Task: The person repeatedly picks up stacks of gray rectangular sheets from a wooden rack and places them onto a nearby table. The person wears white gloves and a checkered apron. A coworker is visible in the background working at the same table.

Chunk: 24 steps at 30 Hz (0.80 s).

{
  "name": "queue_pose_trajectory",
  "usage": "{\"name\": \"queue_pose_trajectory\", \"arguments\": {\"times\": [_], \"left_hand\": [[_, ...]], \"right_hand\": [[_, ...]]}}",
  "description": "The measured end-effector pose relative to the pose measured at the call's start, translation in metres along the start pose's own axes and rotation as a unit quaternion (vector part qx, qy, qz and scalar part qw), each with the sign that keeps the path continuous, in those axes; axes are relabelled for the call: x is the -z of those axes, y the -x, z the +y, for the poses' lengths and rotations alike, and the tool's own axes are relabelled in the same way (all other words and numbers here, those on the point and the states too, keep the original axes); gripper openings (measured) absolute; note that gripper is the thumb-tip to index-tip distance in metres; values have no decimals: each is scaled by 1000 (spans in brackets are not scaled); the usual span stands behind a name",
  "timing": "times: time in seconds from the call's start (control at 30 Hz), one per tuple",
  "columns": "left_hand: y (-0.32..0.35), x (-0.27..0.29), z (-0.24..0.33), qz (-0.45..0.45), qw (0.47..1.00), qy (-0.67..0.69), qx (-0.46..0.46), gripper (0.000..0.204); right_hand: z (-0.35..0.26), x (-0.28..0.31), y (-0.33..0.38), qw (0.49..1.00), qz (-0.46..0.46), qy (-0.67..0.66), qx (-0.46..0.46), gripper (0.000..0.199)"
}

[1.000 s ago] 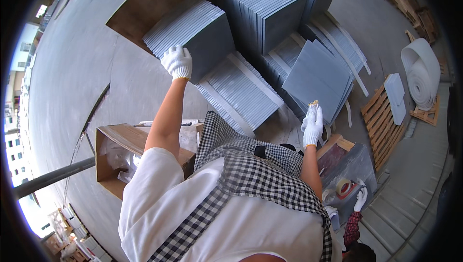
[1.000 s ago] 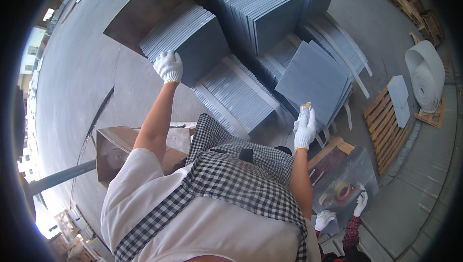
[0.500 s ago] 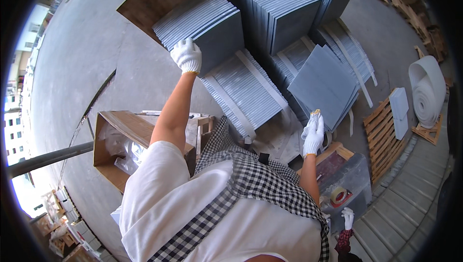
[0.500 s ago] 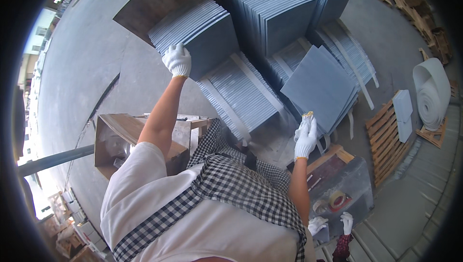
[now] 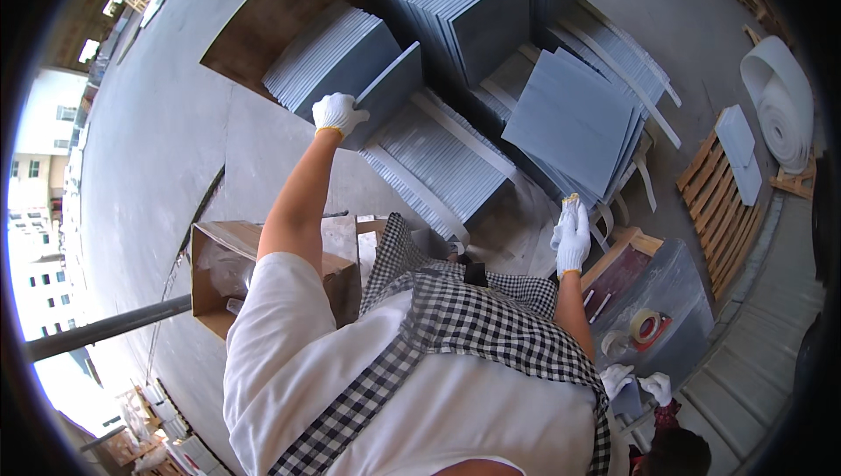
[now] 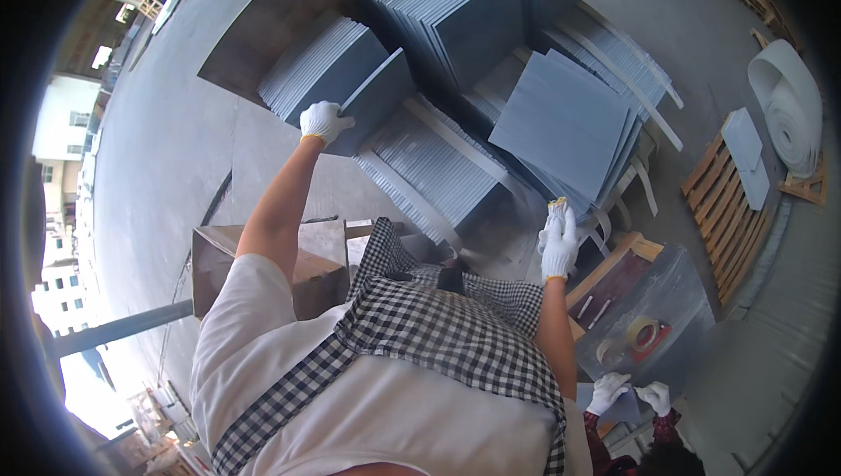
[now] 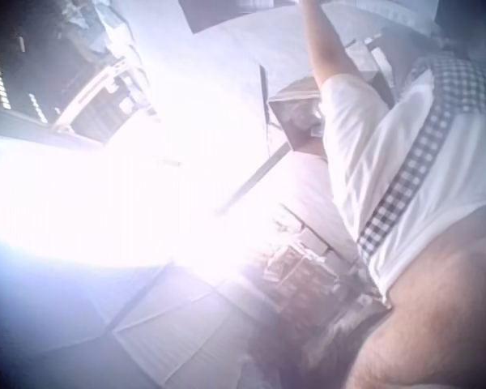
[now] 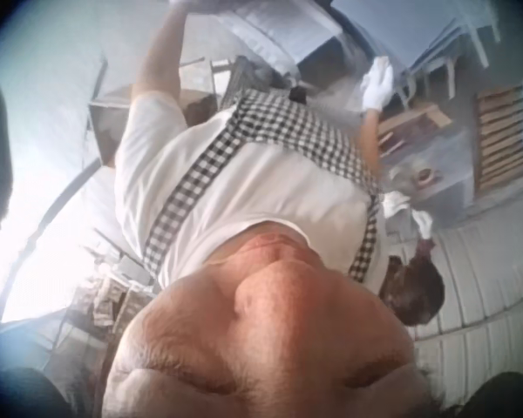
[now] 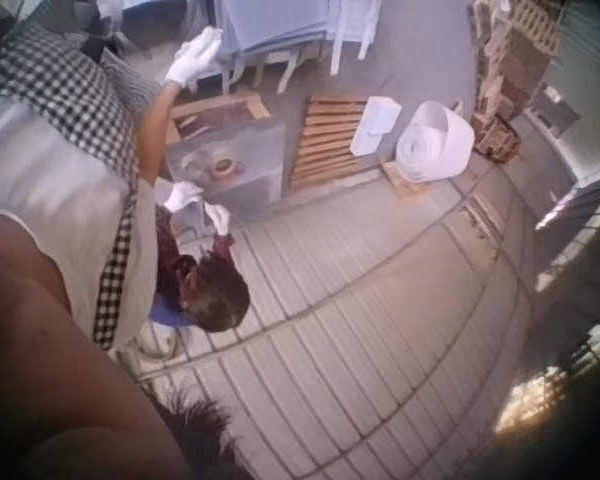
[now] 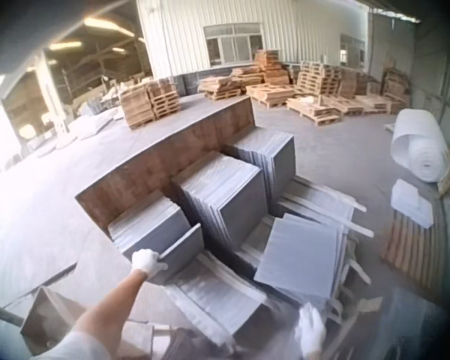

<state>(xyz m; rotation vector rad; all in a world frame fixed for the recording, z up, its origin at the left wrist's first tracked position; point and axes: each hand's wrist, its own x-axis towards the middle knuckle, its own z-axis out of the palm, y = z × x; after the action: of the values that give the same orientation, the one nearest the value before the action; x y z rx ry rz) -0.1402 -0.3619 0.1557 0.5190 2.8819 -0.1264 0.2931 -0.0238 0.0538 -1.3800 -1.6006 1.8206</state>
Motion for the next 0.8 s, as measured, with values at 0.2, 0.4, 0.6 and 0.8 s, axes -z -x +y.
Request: {"name": "queue_pose_trajectory", "arguments": {"times": [0.2, 0.4, 0.6, 0.8], "left_hand": [[11, -49, 43, -6, 993, 48, -104, 36], [-6, -15, 52, 31, 986, 132, -97, 40], [52, 101, 97, -116, 856, 503, 18, 29], [60, 114, 152, -163, 763, 624, -52, 33]], "right_hand": [[2, 29, 21, 997, 32, -35, -66, 45], [36, 61, 13, 997, 73, 6, -1, 46], [55, 58, 11, 997, 64, -37, -25, 46], [31, 40, 1, 989, 99, -110, -28, 47]]}}
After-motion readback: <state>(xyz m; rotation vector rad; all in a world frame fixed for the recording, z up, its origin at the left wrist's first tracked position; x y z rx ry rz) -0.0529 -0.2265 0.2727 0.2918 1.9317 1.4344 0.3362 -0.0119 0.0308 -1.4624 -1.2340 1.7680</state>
